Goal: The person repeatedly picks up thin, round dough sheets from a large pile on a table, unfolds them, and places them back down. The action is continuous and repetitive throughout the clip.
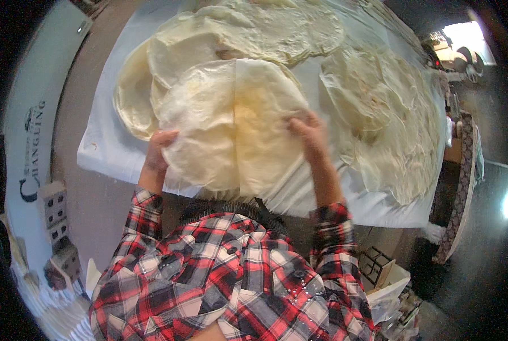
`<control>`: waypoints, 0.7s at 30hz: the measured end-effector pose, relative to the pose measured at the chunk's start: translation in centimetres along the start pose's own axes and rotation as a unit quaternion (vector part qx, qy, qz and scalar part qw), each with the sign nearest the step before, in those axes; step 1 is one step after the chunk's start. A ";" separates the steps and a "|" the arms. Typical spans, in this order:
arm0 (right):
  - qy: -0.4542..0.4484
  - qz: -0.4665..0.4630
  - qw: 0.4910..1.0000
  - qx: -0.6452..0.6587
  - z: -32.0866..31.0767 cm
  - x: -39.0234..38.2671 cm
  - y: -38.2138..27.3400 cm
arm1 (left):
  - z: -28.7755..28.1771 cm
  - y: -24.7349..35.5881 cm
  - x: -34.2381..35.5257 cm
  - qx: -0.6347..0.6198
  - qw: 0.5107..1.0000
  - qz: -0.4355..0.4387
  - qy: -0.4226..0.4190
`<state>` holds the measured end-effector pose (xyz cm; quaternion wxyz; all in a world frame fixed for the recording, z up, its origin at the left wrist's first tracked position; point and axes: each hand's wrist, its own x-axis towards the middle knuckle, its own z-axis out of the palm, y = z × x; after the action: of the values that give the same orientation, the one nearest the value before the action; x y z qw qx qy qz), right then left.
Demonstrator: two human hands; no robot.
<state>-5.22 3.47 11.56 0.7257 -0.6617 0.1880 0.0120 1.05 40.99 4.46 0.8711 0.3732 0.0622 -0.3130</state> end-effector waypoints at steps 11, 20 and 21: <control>-0.032 0.018 0.976 -0.213 -21.0 0.1 -20.3 | 2.9 2.1 -1.5 0.031 0.998 0.018 0.044; 0.157 -0.370 0.720 -0.566 -28.8 -0.2 -30.1 | -1.1 5.2 -2.7 0.091 0.992 0.049 0.069; 0.175 -0.408 0.660 -0.606 -28.9 -0.2 -30.3 | -0.7 5.6 -2.8 0.106 0.989 0.062 0.077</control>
<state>-4.75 -28.13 39.05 0.0504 -0.9554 -0.0265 -0.2898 2.18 45.78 8.36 0.8370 0.4893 0.0729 -0.2338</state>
